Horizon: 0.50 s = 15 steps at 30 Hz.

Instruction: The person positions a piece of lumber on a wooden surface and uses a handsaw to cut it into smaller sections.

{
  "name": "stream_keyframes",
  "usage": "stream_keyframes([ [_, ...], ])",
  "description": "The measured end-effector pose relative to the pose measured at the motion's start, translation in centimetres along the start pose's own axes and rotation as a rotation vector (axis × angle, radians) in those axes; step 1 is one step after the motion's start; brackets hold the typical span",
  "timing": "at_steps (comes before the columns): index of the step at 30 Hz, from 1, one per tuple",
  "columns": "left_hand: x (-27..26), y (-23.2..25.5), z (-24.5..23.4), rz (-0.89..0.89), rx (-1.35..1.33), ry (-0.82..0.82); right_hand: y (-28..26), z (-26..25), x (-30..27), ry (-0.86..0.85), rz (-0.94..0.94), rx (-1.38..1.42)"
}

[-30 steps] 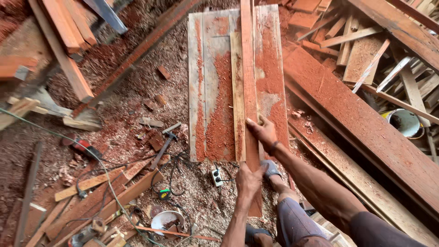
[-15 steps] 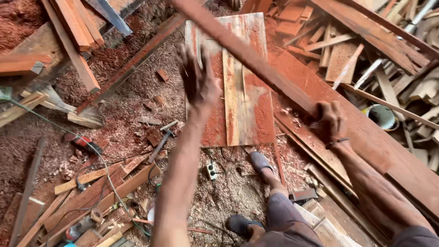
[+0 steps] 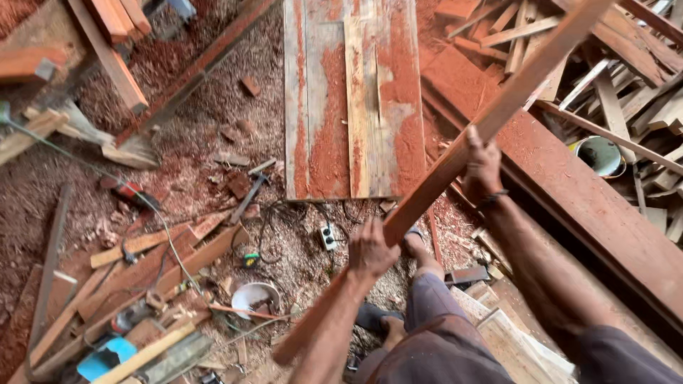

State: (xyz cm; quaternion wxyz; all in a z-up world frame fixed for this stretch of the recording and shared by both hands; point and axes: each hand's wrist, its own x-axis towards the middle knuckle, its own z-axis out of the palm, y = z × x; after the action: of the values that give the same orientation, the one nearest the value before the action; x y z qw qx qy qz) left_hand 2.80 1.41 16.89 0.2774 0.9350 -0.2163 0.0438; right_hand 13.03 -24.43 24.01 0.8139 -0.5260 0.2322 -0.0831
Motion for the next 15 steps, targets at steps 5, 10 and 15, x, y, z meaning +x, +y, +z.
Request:
stream_keyframes([
  [5, -12.2, -0.6, 3.3, -0.771, -0.328, -0.473, 14.7, 0.5, -4.0, 0.251, 0.229, -0.378],
  [10, -27.2, -2.6, 8.3, -1.016, -0.296, -0.454, 19.8, 2.3, -9.3, 0.148, 0.469, -0.485],
  [15, -30.4, -1.9, 10.5, -1.155, -0.301, -0.379, 31.4, -3.0, -11.5, -0.025, 0.434, -0.907],
])
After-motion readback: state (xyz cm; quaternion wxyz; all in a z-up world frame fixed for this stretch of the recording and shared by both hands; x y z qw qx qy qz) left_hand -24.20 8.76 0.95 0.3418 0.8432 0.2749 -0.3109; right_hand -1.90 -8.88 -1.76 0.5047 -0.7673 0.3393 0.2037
